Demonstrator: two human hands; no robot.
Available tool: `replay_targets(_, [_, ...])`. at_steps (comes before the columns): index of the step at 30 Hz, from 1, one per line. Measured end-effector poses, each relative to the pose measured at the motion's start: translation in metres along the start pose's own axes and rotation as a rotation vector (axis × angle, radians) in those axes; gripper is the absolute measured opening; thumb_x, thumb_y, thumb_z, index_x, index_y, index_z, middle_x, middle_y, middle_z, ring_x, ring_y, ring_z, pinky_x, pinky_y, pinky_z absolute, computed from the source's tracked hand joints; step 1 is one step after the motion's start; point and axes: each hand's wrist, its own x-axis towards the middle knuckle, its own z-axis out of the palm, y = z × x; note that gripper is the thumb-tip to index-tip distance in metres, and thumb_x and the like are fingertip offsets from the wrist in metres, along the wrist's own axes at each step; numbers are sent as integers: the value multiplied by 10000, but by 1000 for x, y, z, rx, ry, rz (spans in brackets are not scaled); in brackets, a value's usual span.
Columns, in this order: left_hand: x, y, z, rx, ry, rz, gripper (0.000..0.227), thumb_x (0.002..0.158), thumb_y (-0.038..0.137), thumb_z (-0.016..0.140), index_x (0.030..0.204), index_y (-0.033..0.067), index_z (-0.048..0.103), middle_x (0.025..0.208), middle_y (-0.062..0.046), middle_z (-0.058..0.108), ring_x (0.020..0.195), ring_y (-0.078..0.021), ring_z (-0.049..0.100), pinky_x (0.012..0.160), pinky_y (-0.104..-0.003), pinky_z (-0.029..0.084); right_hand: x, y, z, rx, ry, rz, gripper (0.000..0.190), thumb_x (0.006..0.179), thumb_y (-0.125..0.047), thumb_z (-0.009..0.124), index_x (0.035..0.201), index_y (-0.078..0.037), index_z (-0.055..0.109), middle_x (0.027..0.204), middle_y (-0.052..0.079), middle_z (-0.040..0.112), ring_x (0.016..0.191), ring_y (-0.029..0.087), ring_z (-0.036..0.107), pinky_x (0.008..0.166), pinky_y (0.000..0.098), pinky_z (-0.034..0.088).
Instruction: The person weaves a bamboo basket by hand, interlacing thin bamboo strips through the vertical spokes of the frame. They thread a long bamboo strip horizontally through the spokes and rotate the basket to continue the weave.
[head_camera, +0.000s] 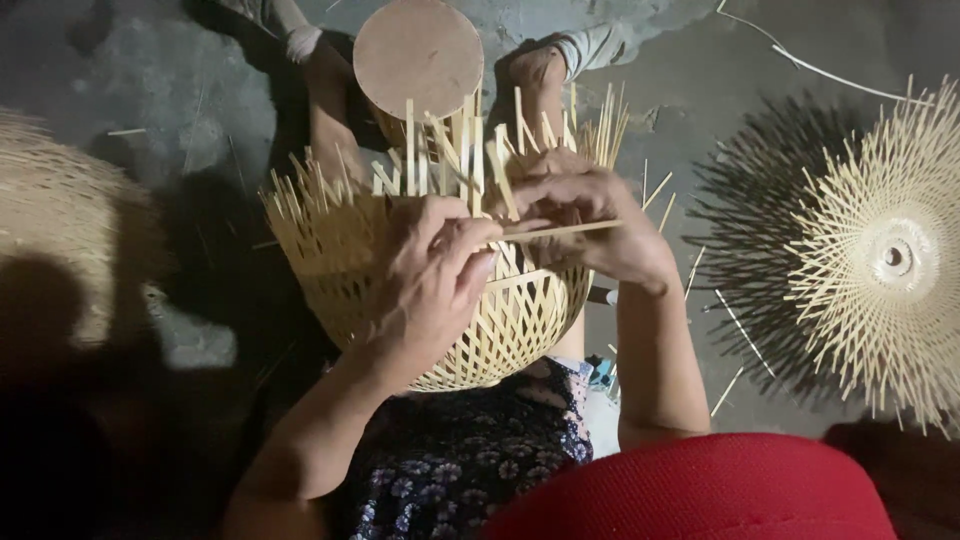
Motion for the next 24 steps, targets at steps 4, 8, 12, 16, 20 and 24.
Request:
replay_targets(4, [3, 1, -16, -96, -23, -1, 203, 939, 103, 775, 1090, 96, 640, 1113, -53, 530, 884, -137, 576, 714, -264, 556, 0, -29, 3, -135, -72, -157, 240, 831, -163, 802, 1055, -117, 729, 1168, 44, 607, 1038, 192, 655, 786, 335, 618])
replay_targets(8, [7, 6, -27, -91, -74, -13, 186, 936, 118, 769, 1081, 86, 657, 1095, -46, 558, 886, -136, 597, 709, -267, 563, -4, -21, 5, -10, -72, 46, 454, 850, -177, 784, 1255, -103, 593, 1160, -7, 697, 1074, 130, 699, 906, 323, 575])
replay_targets(12, [5, 10, -11, -57, -121, -78, 284, 949, 124, 746, 1199, 48, 635, 1154, -93, 530, 897, -168, 591, 707, -290, 569, -9, 13, 1, 445, -107, -129, 224, 856, -103, 831, 1058, -81, 739, 1119, 25, 598, 969, 135, 596, 912, 340, 629])
replay_targets(16, [12, 17, -6, 196, -87, -57, 481, 911, 198, 771, 1309, -20, 612, 1147, -138, 496, 924, -223, 550, 797, -398, 535, -11, 6, 1, 421, -73, -123, 184, 866, -48, 843, 1029, -82, 766, 977, 11, 681, 862, 112, 615, 763, 261, 546])
replay_targets(20, [16, 15, -4, 211, -99, -68, 434, 877, 219, 812, 1220, 14, 640, 1121, -137, 499, 953, -229, 527, 800, -392, 506, -8, 4, -2, 555, -62, -151, 192, 872, -83, 839, 1042, -94, 750, 1051, 0, 714, 967, 125, 649, 847, 288, 580])
replay_targets(24, [10, 4, -9, 36, -102, -62, 331, 906, 207, 830, 1151, 73, 652, 1108, -64, 519, 964, -176, 536, 810, -334, 513, -7, 1, 1, 361, -104, -154, 135, 909, -71, 813, 1034, -94, 767, 1020, 11, 739, 862, 126, 664, 824, 288, 607])
